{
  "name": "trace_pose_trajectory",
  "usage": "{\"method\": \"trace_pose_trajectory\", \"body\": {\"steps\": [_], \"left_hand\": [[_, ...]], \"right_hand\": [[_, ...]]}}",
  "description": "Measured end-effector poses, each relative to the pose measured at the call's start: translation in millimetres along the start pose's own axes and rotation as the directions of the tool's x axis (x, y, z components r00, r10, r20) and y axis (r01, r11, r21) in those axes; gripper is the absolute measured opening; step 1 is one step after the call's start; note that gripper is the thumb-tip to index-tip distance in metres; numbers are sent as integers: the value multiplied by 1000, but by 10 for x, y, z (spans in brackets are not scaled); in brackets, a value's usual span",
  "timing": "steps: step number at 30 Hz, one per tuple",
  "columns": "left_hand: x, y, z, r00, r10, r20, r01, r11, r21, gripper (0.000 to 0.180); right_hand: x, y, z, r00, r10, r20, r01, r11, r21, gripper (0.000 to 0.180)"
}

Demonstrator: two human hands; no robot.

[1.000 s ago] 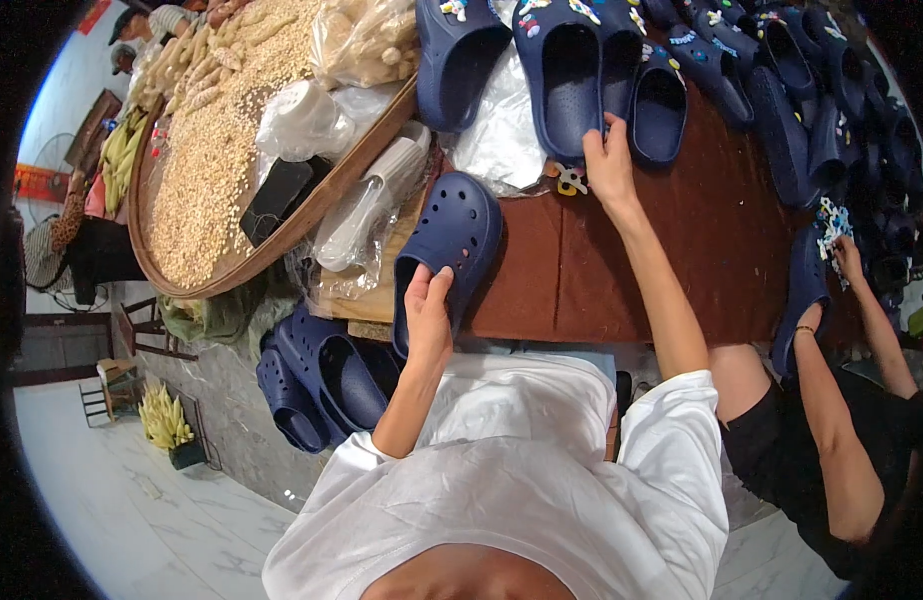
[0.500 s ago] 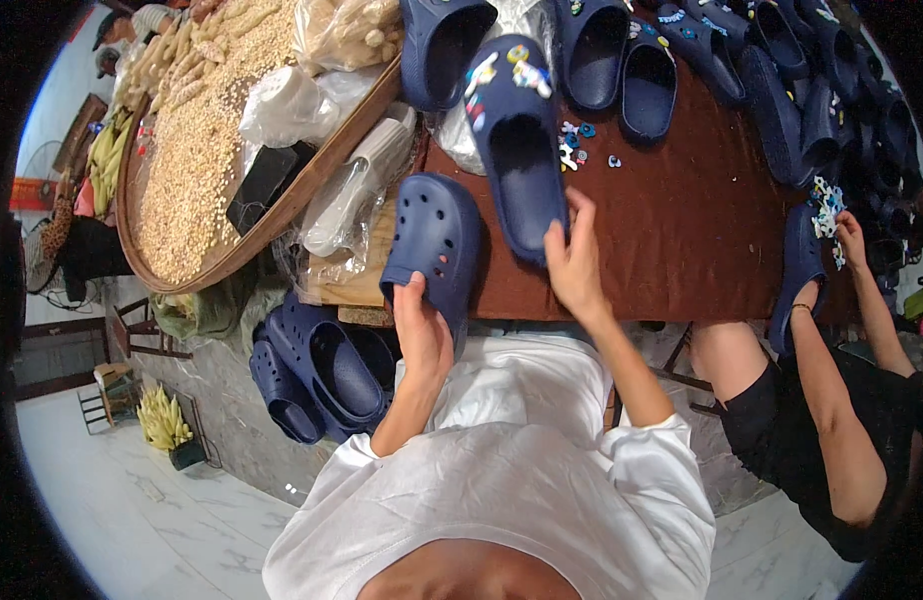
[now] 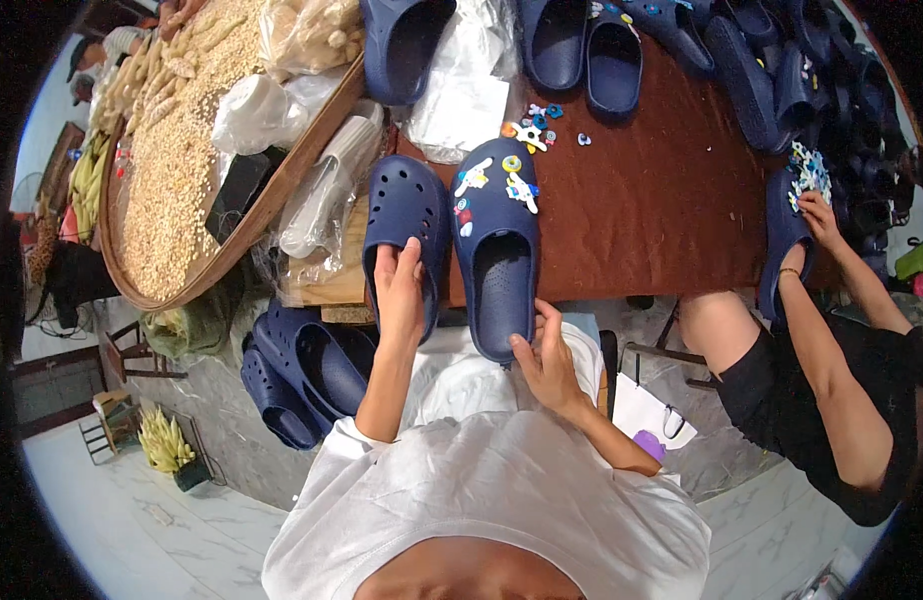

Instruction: Attaching small decorative charms to blue rubber clogs.

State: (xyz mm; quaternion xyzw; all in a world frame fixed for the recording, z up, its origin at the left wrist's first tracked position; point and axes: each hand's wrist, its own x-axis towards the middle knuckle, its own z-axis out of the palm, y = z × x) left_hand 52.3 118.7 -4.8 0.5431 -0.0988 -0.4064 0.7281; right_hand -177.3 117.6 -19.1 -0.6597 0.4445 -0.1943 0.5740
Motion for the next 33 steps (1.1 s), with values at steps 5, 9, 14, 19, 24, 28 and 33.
{"method": "trace_pose_trajectory", "body": {"steps": [5,9,14,19,24,28,33], "left_hand": [[-98,39,-142,993,73,96,-92,974,208,44],[-477,-127,-193,942,333,34,-318,856,407,50],[-594,38,157,793,496,353,-599,532,598,36],[-361,52,443,757,452,472,-644,390,659,52],[-95,-63,529,783,381,491,-615,356,703,65],[-29,-86,550,793,324,516,-608,380,697,56],[-112,-54,580,799,301,520,-597,294,747,44]], "right_hand": [[190,-88,-224,982,-133,-132,113,982,-150,36],[662,-249,-435,952,-143,-270,124,988,-86,26],[1385,-466,-511,949,-191,-250,179,981,-68,40],[1790,-603,-491,973,-178,-146,118,930,-347,66],[1797,-576,-577,981,-167,-99,124,932,-340,49],[1669,-595,-592,940,-330,-91,273,882,-383,24],[1551,-524,-598,915,-396,-78,320,829,-458,12]]}}
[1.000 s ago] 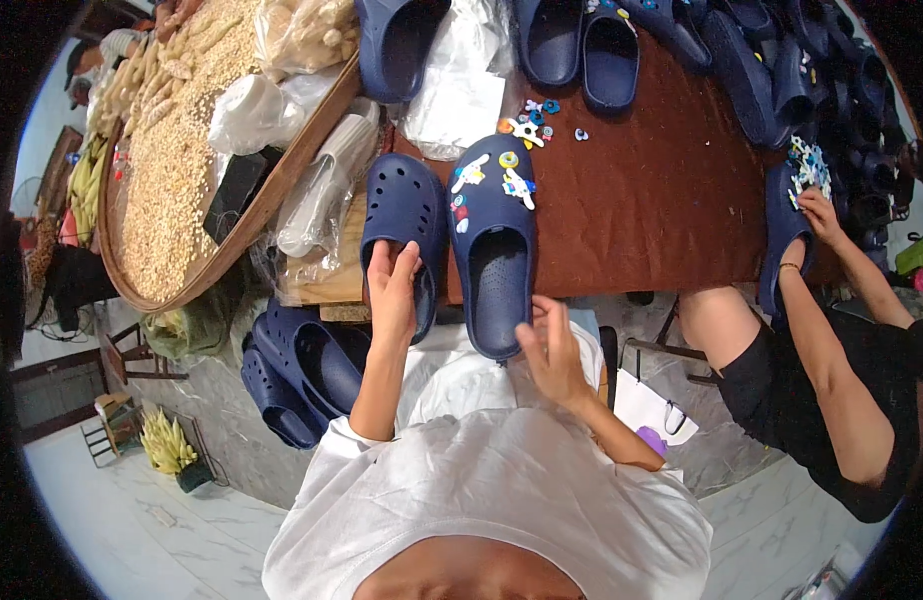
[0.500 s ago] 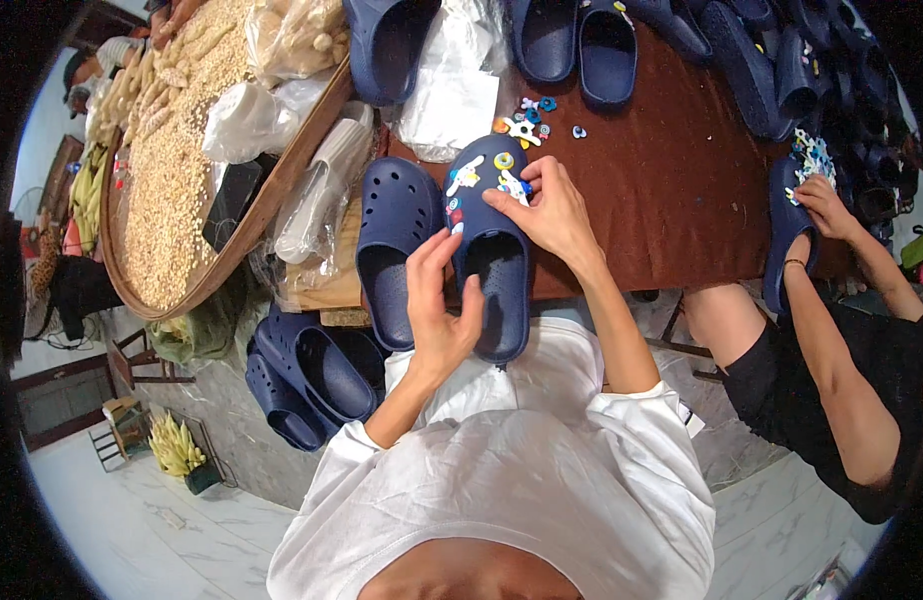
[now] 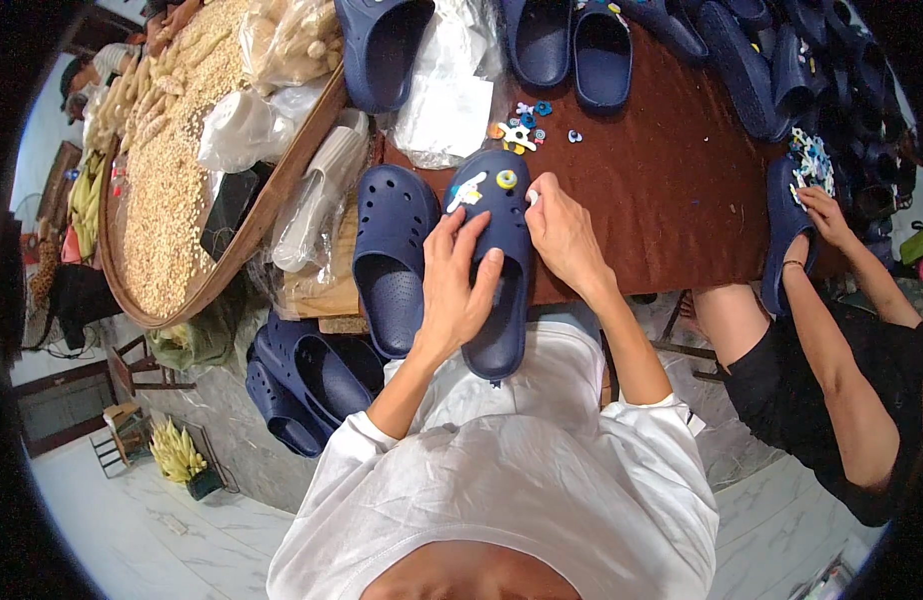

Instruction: Attaching small decorative charms to blue rubber clogs.

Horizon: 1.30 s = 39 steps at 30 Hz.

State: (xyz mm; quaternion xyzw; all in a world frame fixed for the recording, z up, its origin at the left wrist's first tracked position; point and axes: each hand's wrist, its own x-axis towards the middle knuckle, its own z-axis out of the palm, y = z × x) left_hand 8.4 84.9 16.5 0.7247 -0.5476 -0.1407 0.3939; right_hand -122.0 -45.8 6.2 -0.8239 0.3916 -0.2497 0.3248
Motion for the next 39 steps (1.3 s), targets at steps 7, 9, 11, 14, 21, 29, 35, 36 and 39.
{"method": "trace_pose_trajectory", "body": {"steps": [7,9,11,14,21,29,35,36,39], "left_hand": [[225,-50,-119,998,-52,39,54,997,-56,43],[304,-151,-84,1000,10,-9,-10,999,43,45],[423,-212,-103,1000,-29,2,29,997,70,47],[549,-320,-27,1000,3,-13,-1,989,149,49],[732,-369,94,995,-74,74,56,974,219,48],[710,-383,154,999,33,-8,-30,967,253,36],[740,-382,158,998,70,-3,-67,962,266,22],[744,-380,158,998,66,14,-68,960,271,19],[741,-408,177,992,122,-15,-114,958,264,15]], "right_hand": [[30,181,33,991,80,-107,-86,995,-50,12],[104,253,30,986,96,-134,-108,991,-83,14],[158,275,22,994,14,-110,-43,963,-268,20],[240,213,72,977,-34,-209,-13,975,-221,33],[466,252,214,996,68,-56,-72,994,-87,53],[434,182,245,976,-172,-131,130,952,-278,35],[390,385,290,967,-144,-212,113,982,-149,13],[382,407,292,974,-98,-205,79,992,-102,14],[398,418,246,977,-82,-197,61,992,-109,17]]}}
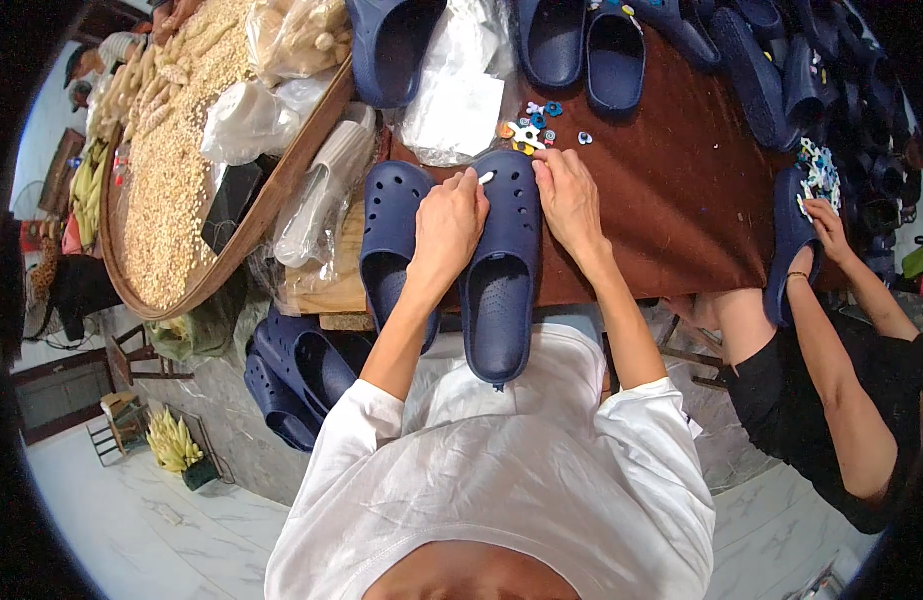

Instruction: Attaching small decorative charms to blue rubber clogs.

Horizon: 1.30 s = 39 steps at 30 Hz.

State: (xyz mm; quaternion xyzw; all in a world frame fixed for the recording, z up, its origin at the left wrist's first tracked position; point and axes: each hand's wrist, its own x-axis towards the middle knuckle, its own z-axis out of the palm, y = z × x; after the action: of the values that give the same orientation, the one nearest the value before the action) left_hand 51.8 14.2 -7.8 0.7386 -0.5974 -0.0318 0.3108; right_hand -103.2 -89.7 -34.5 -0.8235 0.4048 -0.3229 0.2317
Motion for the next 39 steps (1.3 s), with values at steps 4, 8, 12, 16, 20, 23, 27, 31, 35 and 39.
{"method": "trace_pose_trajectory", "body": {"steps": [4,8,12,16,20,23,27,31,35,39], "left_hand": [[6,-32,-5,999,-15,49,14,1000,12,14],[-4,-37,-28,999,-33,40,34,999,-33,16],[-46,-36,-117,1000,-18,5,19,990,-140,21],[-210,19,-271,992,-123,21,124,955,-271,27],[-424,240,-524,994,-102,-30,90,958,-271,30],[-559,377,-556,996,-84,-42,68,955,-288,30],[-665,353,-442,995,-81,-58,65,967,-247,32],[-721,304,-403,996,-85,-41,73,970,-233,35],[-748,301,-381,995,-76,-66,59,973,-224,38],[-715,280,-376,992,-73,-100,47,970,-238,37]], "right_hand": [[46,-99,-58,995,-78,-58,73,993,-90,21],[123,-253,-114,992,-126,21,125,990,68,22],[230,-367,-145,927,-246,284,177,953,248,24],[320,-329,-95,865,-310,394,247,947,205,29],[340,-388,-68,815,-340,469,302,940,156,37],[357,-442,-29,788,-367,494,351,928,129,42],[379,-476,71,777,-405,481,397,909,124,38],[377,-471,114,791,-409,455,348,912,215,27],[379,-484,123,792,-397,464,317,917,244,26],[361,-465,131,821,-395,411,231,890,393,23]]}}
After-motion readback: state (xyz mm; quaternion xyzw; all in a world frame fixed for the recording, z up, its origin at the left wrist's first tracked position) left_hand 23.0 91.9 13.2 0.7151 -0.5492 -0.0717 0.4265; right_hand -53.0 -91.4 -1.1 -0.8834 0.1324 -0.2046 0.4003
